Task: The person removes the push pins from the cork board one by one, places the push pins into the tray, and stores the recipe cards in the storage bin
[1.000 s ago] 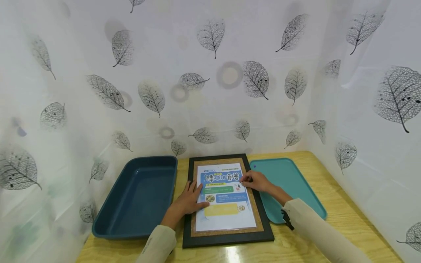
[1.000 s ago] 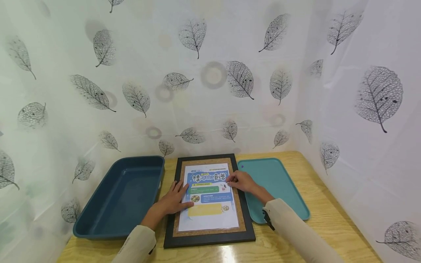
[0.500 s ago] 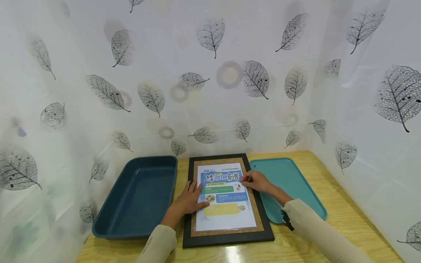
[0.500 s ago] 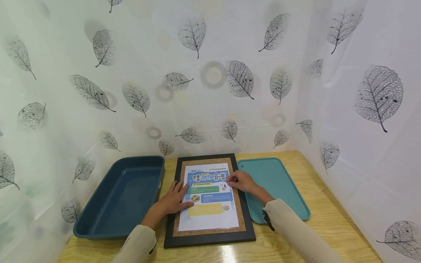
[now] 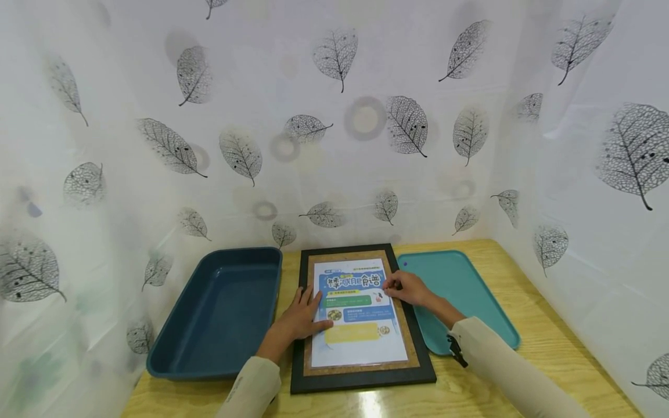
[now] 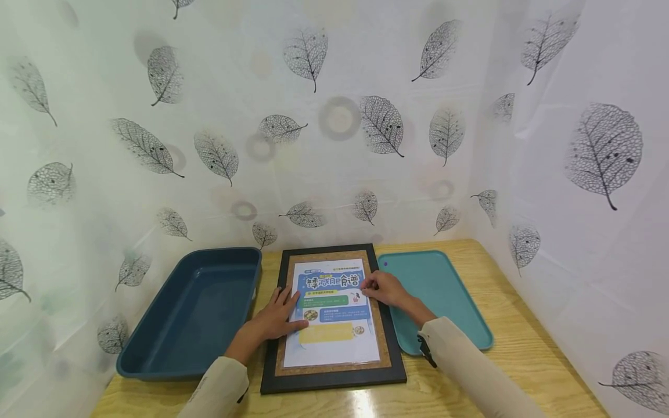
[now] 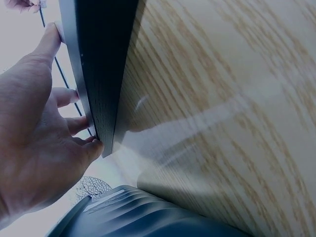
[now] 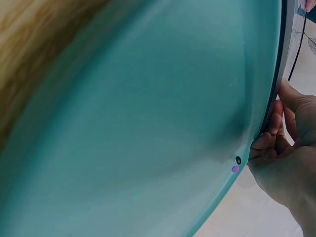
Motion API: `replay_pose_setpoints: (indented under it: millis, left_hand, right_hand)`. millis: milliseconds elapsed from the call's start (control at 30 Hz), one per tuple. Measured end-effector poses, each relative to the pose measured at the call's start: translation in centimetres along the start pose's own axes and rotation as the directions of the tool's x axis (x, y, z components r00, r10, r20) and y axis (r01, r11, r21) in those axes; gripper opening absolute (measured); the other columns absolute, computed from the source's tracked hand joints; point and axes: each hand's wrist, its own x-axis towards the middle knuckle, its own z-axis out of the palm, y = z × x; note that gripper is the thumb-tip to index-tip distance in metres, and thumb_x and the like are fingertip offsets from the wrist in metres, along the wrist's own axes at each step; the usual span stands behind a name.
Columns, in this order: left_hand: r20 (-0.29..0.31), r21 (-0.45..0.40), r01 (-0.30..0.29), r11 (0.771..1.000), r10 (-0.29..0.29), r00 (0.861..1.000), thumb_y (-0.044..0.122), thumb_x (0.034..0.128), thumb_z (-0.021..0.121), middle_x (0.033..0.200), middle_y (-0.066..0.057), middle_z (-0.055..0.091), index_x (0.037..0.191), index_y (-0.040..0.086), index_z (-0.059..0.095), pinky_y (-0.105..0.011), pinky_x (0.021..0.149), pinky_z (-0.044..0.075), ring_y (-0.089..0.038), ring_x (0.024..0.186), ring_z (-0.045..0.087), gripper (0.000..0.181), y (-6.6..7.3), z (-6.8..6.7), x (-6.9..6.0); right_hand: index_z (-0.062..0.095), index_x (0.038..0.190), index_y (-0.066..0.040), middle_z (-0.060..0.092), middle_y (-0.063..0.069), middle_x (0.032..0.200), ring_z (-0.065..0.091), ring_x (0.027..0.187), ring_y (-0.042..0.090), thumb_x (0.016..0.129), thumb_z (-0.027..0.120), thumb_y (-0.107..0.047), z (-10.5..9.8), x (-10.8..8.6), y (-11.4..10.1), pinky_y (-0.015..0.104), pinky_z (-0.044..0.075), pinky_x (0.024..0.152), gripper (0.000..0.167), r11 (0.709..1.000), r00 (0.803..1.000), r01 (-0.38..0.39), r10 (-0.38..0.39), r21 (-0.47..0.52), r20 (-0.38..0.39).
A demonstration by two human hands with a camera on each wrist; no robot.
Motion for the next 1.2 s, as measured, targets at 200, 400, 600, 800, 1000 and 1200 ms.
replay_pose_setpoints:
  millis: [200,400,600,800,1000,1200]
  left_hand:
    - [-0.004,0.007,-0.027,1.0,0.027,1.0,0.06,0.0981,0.063,0.172,-0.022,0.012,0.165,0.007,0.027,-0.062,0.121,0.024,-0.048,0.157,0.006,0.092,-0.21,0.12,0.02]
    - [-0.005,0.012,-0.053,0.999,0.053,0.999,0.061,0.0986,0.061,0.171,-0.023,0.011,0.165,0.006,0.025,-0.062,0.122,0.023,-0.049,0.157,0.005,0.093,-0.14,0.04,-0.28]
    - [-0.01,0.012,-0.041,0.999,0.041,0.999,0.059,0.0978,0.064,0.171,-0.023,0.014,0.164,0.006,0.029,-0.062,0.12,0.026,-0.049,0.156,0.009,0.092,-0.1,-0.02,0.0]
    - [-0.008,0.029,-0.028,0.999,0.028,1.0,0.06,0.0976,0.064,0.171,-0.022,0.014,0.164,0.007,0.029,-0.062,0.12,0.028,-0.048,0.156,0.01,0.092,0.05,-0.14,-0.12]
    - [-0.012,0.03,-0.028,0.999,0.028,1.0,0.059,0.0974,0.065,0.171,-0.023,0.015,0.164,0.007,0.03,-0.063,0.119,0.027,-0.049,0.156,0.01,0.092,0.05,-0.12,-0.1]
    - [-0.011,0.028,-0.025,0.999,0.025,1.0,0.06,0.0971,0.064,0.171,-0.023,0.016,0.164,0.007,0.03,-0.063,0.119,0.027,-0.049,0.156,0.01,0.092,0.03,0.0,0.05]
  right_hand:
    - [0.074,0.097,-0.005,0.066,0.001,0.087,0.056,0.075,0.007,0.095,0.074,-0.007,-0.15,-0.31,-0.1,0.03,0.049,0.065,0.003,0.993,0.992,0.119,-0.119,0.013,-0.045]
    - [0.076,0.096,-0.007,0.068,0.001,0.089,0.058,0.076,0.009,0.096,0.074,-0.01,-0.1,-0.05,-0.25,0.032,0.051,0.069,0.003,0.999,0.999,0.035,-0.034,0.005,-0.022]
    - [0.076,0.099,-0.009,0.068,-0.001,0.091,0.057,0.077,0.008,0.097,0.074,-0.013,-0.01,0.39,0.22,0.03,0.05,0.07,0.005,0.998,1.0,-0.019,0.02,-0.052,0.021]
    - [0.076,0.099,-0.011,0.069,-0.002,0.093,0.057,0.077,0.007,0.097,0.075,-0.015,-0.22,0.38,0.1,0.03,0.05,0.07,0.004,0.999,0.998,-0.02,0.023,-0.05,0.052]
    - [0.075,0.097,-0.006,0.07,0.004,0.094,0.061,0.081,0.015,0.095,0.077,-0.01,-0.34,-0.02,-0.03,0.032,0.052,0.072,0.005,0.999,0.999,0.032,-0.031,-0.011,0.031]
    - [0.075,0.096,-0.007,0.07,0.003,0.094,0.062,0.083,0.015,0.094,0.077,-0.01,-0.25,-0.17,0.11,0.033,0.053,0.074,0.004,0.999,0.999,0.04,-0.04,-0.01,0.011]
